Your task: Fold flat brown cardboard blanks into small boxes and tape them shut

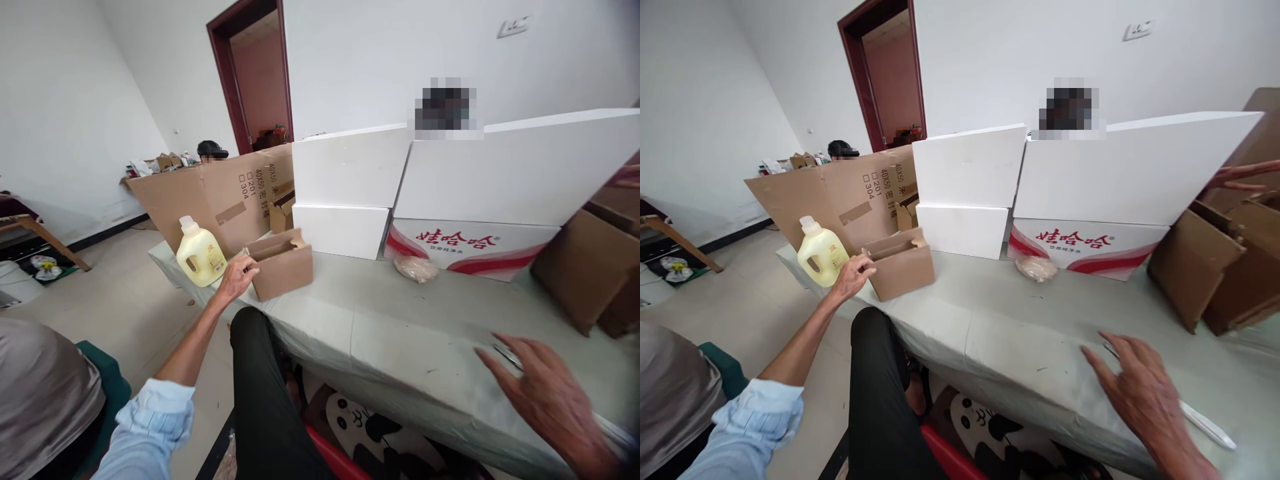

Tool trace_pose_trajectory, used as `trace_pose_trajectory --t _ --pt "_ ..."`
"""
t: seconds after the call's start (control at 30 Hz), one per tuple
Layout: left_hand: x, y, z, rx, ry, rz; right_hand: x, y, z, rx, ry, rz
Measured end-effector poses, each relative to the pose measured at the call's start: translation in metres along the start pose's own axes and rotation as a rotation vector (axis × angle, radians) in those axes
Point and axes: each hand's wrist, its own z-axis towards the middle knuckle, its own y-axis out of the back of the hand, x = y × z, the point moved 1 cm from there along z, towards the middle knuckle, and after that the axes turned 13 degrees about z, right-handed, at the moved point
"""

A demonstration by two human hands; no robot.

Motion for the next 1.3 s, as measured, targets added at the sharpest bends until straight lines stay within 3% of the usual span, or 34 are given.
trace_pose_trajectory --t 0.17,0.23,0.33,0.47,0.6,0.73,0.83,1.0,1.17,1.3 --pt "-0.070 0.004 -0.058 0.006 -0.370 -0.287 0.073 -0.038 0.021 0.184 -0.045 0.371" --pt "-0.089 0.007 -0.071 -0.008 -0.471 -0.421 0.089 -0.049 0.019 0.292 -0.078 0.467" --pt "-0.104 0.009 -0.082 0.008 -0.504 -0.517 0.098 -0.057 0.005 0.404 -0.109 0.542" --pt "-0.114 0.010 -0.090 0.002 -0.509 -0.550 0.106 -0.064 -0.016 0.487 -0.139 0.584" --pt "-0.123 0.006 -0.095 -0.023 -0.534 -0.523 0.116 -0.072 -0.023 0.401 -0.188 0.623" --pt "-0.118 -0.004 -0.098 -0.128 -0.501 -0.447 0.120 -0.073 -0.020 0.346 -0.257 0.724" --pt "-0.107 -0.018 -0.105 -0.205 -0.502 -0.251 0.116 -0.065 -0.014 0.301 -0.380 0.808" --pt "-0.103 -0.040 -0.116 -0.183 -0.818 0.061 0.116 -0.045 -0.002 0.381 -0.662 0.968" --pt "-0.113 -0.050 -0.102 -0.250 -0.976 -0.008 0.123 -0.034 -0.001 0.486 -1.058 1.182" --pt "-0.121 -0.045 -0.088 -0.168 -0.990 -0.170 0.125 -0.021 -0.001 0.574 -1.165 1.208"
